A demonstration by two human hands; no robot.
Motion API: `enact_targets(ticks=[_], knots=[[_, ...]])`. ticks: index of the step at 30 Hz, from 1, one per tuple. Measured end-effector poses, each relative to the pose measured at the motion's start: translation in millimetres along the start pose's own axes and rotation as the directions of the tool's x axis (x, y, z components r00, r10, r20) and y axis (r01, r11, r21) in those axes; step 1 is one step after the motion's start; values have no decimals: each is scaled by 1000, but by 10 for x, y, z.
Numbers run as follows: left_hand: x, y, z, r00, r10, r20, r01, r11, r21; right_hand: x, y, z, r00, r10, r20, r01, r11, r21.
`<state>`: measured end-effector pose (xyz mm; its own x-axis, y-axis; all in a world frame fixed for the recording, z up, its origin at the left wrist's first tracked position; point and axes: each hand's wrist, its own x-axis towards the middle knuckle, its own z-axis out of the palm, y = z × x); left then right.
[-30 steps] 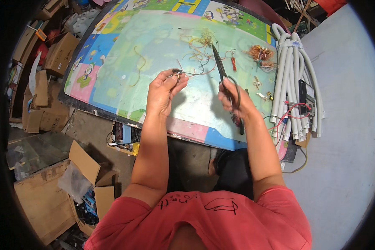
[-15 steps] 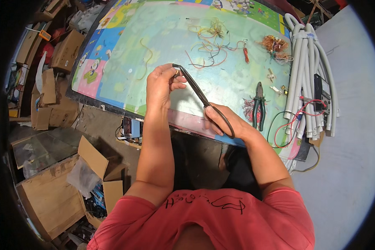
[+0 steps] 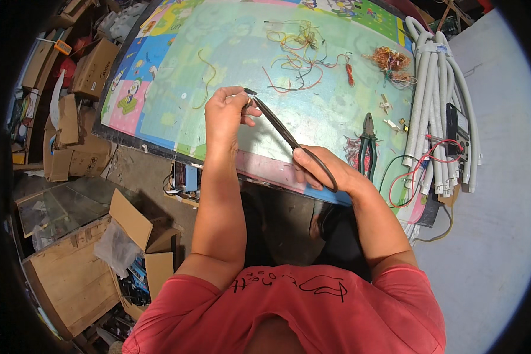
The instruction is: The person twists copper wires together by hand and inserts them into a small black plastic housing. They then use scissors to trim the wire ends and pliers to adjust the connection.
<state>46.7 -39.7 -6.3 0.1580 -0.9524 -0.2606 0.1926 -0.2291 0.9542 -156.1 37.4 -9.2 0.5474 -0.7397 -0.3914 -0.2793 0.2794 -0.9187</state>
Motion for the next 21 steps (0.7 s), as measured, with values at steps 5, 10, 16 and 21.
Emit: enact_targets(ticks=[5, 10, 16, 21], knots=[[3, -21, 21, 1000, 17, 14, -18, 993, 113, 2, 13, -18, 1000, 25, -3, -25, 1000, -12], [-18, -7, 31, 999, 25, 28, -28, 992, 126, 1, -34, -25, 995, 6, -95, -16, 994, -109], [14, 6, -51, 983, -113, 143, 126, 988, -92, 8, -38, -51, 980, -106, -166, 50, 948, -315], [38, -45, -44, 962, -185, 201, 224, 955, -195, 80, 128, -57, 988, -113, -109, 92, 978, -186]])
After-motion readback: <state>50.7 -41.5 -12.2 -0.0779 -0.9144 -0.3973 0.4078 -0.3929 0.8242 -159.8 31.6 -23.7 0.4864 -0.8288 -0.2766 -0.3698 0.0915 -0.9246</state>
